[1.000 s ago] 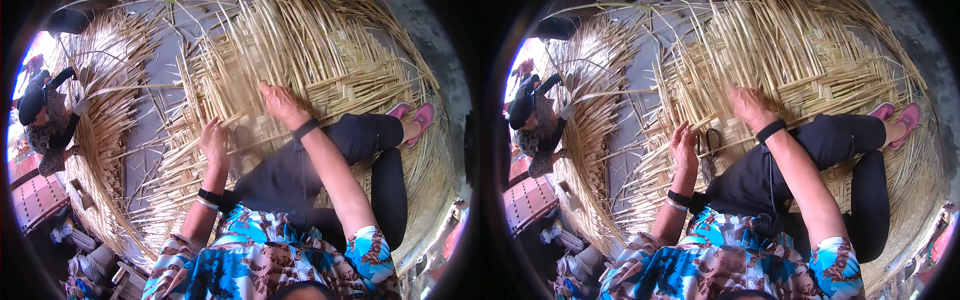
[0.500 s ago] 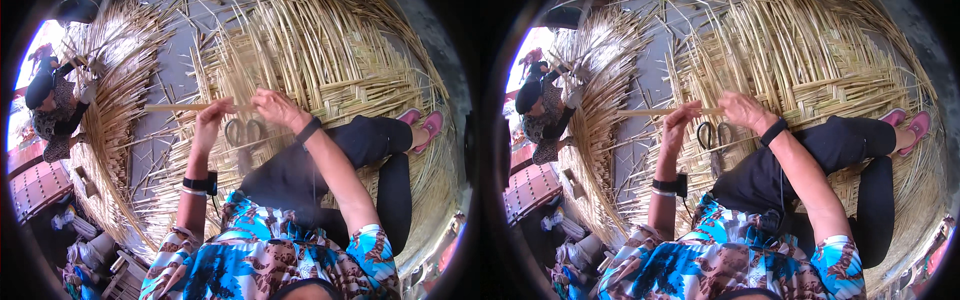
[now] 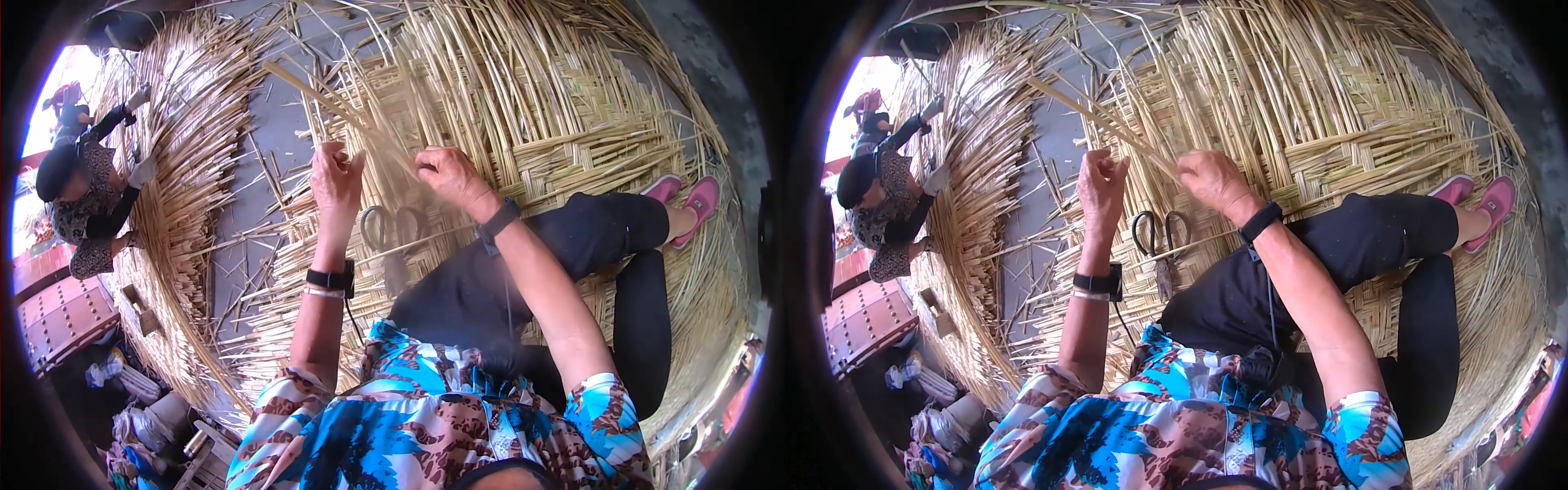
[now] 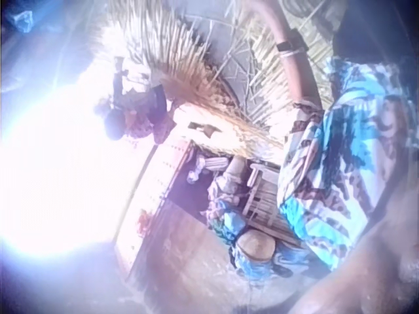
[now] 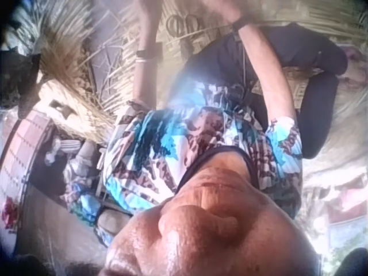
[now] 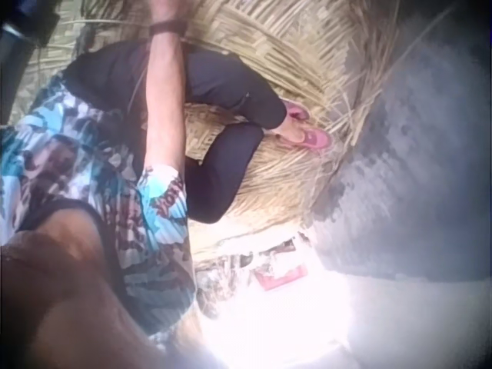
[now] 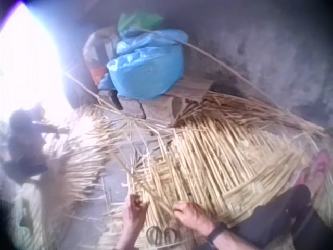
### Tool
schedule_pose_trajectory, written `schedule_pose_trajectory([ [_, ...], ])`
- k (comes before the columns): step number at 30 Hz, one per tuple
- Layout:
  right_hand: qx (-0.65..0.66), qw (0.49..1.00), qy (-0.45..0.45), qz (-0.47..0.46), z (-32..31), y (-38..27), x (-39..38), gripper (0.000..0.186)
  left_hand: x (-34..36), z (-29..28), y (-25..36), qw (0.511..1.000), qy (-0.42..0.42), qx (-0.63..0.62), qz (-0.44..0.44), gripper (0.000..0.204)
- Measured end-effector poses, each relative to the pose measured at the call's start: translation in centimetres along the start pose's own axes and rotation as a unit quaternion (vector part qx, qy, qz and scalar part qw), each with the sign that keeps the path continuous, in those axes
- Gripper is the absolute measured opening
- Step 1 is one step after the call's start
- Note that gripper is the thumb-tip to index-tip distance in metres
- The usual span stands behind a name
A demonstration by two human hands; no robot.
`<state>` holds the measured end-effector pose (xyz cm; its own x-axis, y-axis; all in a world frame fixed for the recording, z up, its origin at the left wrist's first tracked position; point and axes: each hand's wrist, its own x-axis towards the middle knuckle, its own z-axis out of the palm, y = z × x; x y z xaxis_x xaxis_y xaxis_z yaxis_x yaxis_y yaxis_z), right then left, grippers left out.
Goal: The recorder is weaving together thin strips of dried bamboo or straw to create a large floor mat.
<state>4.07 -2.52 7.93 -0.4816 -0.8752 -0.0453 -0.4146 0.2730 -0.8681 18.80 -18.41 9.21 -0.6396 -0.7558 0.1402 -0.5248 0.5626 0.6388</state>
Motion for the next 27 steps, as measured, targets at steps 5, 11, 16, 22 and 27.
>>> schedule_pose_trajectory([
  [5, -0.049, 0.998, -0.028, -0.035, 0.7, -0.8, 0.2, 0.014, -1.8, 0.4, 1.3, 0.923, -0.26, -0.26, -0.119, 0.032],
  [11, -0.121, 0.987, -0.002, -0.109, 0.6, -0.9, -0.3, 0.012, -3.7, 2.0, 1.4, 0.876, -0.247, -0.36, -0.203, 0.023],
  [16, -0.14, 0.987, -0.02, -0.08, 0.8, -1.0, -0.2, 0.006, -2.3, -1.0, 1.2, 0.884, -0.176, -0.383, -0.205, 0.026],
  [22, -0.138, 0.986, -0.025, -0.092, 0.6, -1.0, -0.2, 0.005, -3.1, 0.6, 1.9, 0.903, -0.213, -0.34, -0.154, 0.017],
  [27, -0.151, 0.981, -0.004, -0.125, 0.7, -0.8, -0.3, 0.009, -3.6, 0.7, -0.7, 0.891, -0.086, -0.397, -0.204, 0.009],
])
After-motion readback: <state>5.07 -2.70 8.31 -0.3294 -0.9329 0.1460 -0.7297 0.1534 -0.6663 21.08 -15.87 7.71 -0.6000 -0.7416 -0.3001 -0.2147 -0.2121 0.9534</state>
